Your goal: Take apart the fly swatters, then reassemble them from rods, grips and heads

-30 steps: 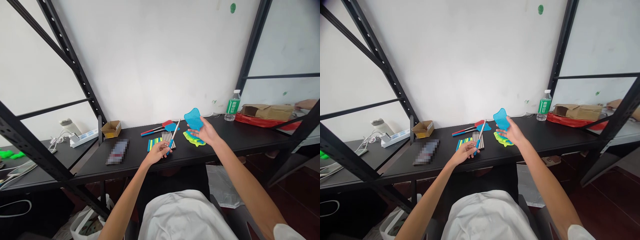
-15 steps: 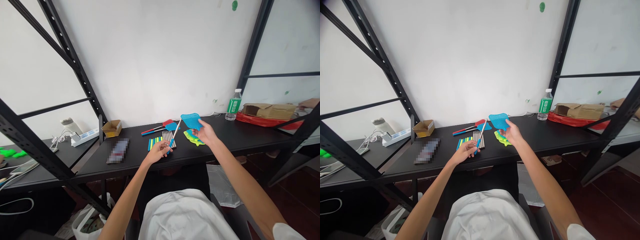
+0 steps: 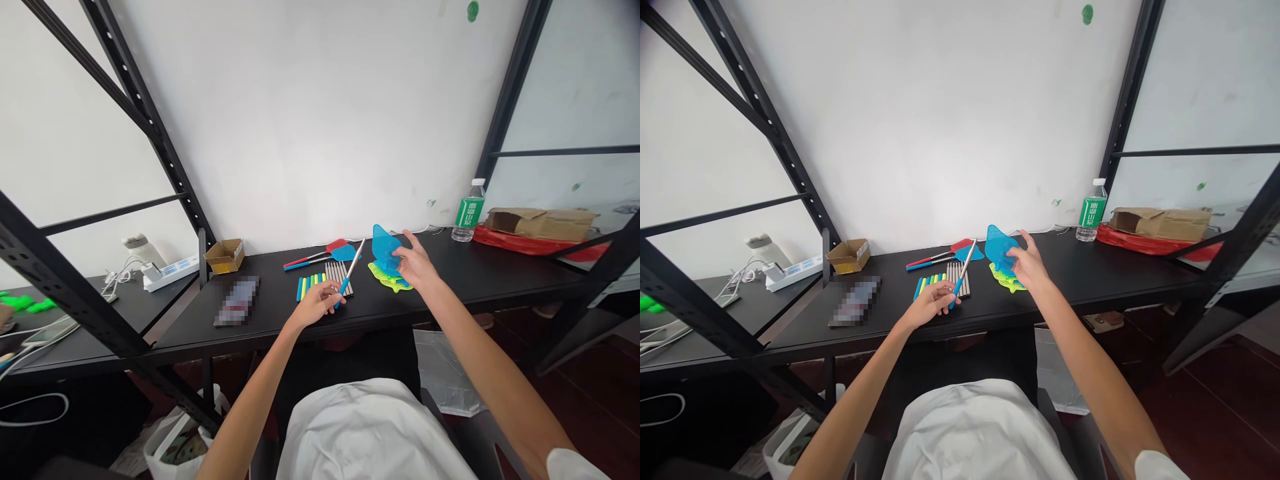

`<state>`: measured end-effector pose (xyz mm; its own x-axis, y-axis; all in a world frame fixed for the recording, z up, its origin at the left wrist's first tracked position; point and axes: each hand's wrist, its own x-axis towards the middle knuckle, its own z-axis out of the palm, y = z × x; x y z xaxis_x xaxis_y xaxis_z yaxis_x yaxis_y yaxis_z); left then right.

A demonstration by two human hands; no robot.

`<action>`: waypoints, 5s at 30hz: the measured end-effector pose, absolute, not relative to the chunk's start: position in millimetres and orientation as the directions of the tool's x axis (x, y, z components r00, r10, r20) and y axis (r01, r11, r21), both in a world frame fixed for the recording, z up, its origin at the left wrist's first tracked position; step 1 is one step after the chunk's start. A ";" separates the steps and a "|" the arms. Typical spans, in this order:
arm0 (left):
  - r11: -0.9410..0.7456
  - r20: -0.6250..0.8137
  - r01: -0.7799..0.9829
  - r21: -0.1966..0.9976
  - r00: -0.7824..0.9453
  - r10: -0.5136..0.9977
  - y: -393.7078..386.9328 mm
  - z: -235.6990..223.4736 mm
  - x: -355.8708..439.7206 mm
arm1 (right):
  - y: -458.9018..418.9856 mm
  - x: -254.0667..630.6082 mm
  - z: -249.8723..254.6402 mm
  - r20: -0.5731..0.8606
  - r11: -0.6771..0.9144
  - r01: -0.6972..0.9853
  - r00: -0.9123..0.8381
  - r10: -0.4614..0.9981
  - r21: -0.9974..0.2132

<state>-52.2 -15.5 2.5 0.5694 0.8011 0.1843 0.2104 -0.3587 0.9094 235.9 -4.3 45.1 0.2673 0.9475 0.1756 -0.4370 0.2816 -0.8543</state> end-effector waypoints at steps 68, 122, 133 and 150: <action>-0.114 0.204 -0.255 0.960 0.363 0.909 -15.6 9.4 -59.8 | -22.8 249.3 73.0 0.491 0.537 -0.013 0.389 0.780 -0.843; -0.186 0.236 -0.154 0.970 0.429 0.872 -17.4 9.5 -60.6 | -40.6 251.0 80.8 0.585 0.531 0.259 0.219 0.781 -0.807; -0.184 0.231 -0.150 0.971 0.426 0.875 -18.3 10.9 -59.9 | -40.1 250.6 79.8 0.602 0.537 0.290 0.231 0.764 -0.792; -0.189 0.231 -0.137 0.972 0.443 0.866 -17.1 9.6 -61.1 | -41.6 248.2 80.5 0.598 0.522 0.313 0.244 0.763 -0.793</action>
<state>-61.1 -17.1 9.6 0.4429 0.8664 0.2306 -0.1372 -0.1887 0.9724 248.2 -41.6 80.5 0.2438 0.7633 0.5983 0.3133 0.5218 -0.7934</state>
